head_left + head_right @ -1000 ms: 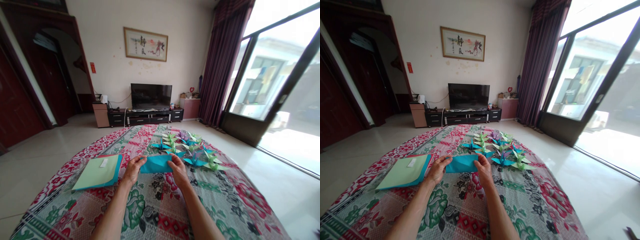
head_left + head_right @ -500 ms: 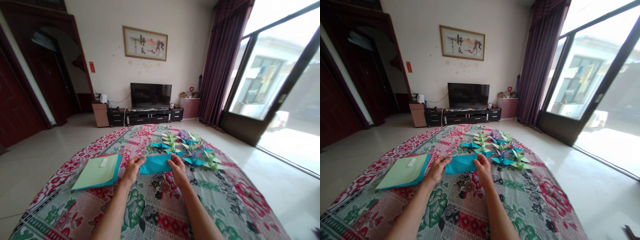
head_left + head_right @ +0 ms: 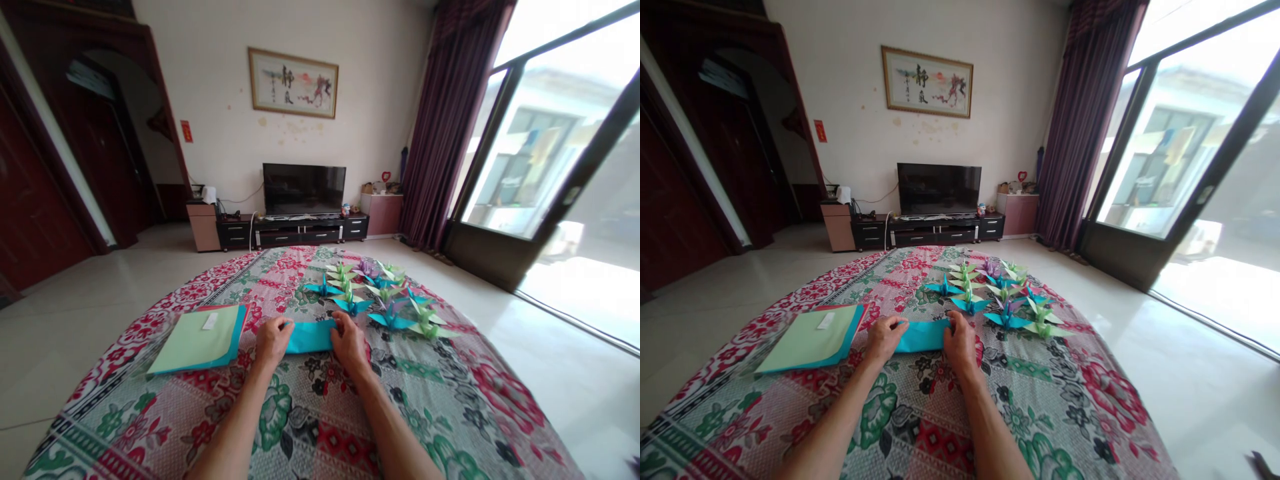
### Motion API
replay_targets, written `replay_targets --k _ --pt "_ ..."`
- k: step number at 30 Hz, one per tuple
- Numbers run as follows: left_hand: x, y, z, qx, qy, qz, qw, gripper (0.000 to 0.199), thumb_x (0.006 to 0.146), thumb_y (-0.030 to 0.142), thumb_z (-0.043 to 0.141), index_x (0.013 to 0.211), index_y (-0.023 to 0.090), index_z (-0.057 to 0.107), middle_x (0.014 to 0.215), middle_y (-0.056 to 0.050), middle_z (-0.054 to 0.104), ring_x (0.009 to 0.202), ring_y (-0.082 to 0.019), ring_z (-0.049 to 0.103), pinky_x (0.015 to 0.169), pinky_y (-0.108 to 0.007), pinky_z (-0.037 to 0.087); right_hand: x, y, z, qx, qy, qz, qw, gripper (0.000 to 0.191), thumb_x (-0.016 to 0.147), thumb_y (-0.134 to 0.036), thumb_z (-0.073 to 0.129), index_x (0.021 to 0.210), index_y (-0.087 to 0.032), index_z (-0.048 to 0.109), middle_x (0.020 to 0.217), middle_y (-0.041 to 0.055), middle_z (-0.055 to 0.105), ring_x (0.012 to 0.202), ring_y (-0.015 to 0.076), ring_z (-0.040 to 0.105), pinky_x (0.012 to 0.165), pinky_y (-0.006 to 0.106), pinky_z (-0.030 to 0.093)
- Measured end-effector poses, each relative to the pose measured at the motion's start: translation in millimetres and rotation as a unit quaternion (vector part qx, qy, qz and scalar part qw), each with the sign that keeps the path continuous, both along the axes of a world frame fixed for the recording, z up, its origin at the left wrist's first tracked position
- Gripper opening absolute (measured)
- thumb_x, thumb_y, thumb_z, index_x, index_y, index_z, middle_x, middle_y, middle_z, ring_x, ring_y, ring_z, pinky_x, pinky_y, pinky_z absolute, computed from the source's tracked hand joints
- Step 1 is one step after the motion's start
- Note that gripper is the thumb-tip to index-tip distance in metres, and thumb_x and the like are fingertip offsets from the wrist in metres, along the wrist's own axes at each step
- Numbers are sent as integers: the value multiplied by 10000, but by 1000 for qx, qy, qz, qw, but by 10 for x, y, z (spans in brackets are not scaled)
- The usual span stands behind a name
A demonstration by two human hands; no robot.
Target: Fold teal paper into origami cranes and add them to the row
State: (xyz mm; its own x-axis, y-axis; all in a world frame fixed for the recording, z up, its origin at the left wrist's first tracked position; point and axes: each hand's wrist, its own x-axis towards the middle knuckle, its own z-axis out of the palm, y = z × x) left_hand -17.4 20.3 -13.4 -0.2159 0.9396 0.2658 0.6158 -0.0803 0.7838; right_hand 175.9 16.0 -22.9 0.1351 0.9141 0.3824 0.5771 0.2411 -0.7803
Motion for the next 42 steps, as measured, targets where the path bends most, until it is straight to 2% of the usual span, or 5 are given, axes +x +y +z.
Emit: replay_targets --k 7,17,25,32,42 --pt "66 -66 -14 -13 197 5 980 167 776 220 539 821 185 696 867 -64 669 850 -171 591 779 -248 404 -96 -86 15 -1 -172 -2 985 397 742 -83 430 1116 -143 549 1068 104 619 981 203 572 864 288 411" --pt "115 -118 -34 -14 243 36 969 254 794 244 538 1024 187 630 955 -77 626 932 -197 556 819 -276 401 -131 -146 75 -2 -268 -29 963 456 796 -80 402 1237 -177 464 1148 105 528 1025 204 491 841 284 377" --pt "235 -190 156 16 351 1 936 246 842 187 426 858 213 669 914 -96 577 944 -240 506 816 -350 381 -163 -153 302 -20 -404 75 911 229 862 -208 429 906 -261 647 975 63 588 916 210 480 768 311 304" --pt "300 -211 211 -88 358 -53 928 349 872 147 304 934 160 646 942 -119 578 777 -199 582 686 -312 423 -183 -185 291 -62 -373 53 924 244 813 -169 434 925 -232 642 943 59 591 874 191 522 734 287 303" --pt "224 -483 119 -17 362 -57 930 343 805 434 505 1018 194 624 971 -104 531 932 -234 531 782 -318 419 -279 -478 195 -42 -334 -11 942 272 822 -374 498 1035 -230 586 1054 76 546 979 232 478 814 329 303"
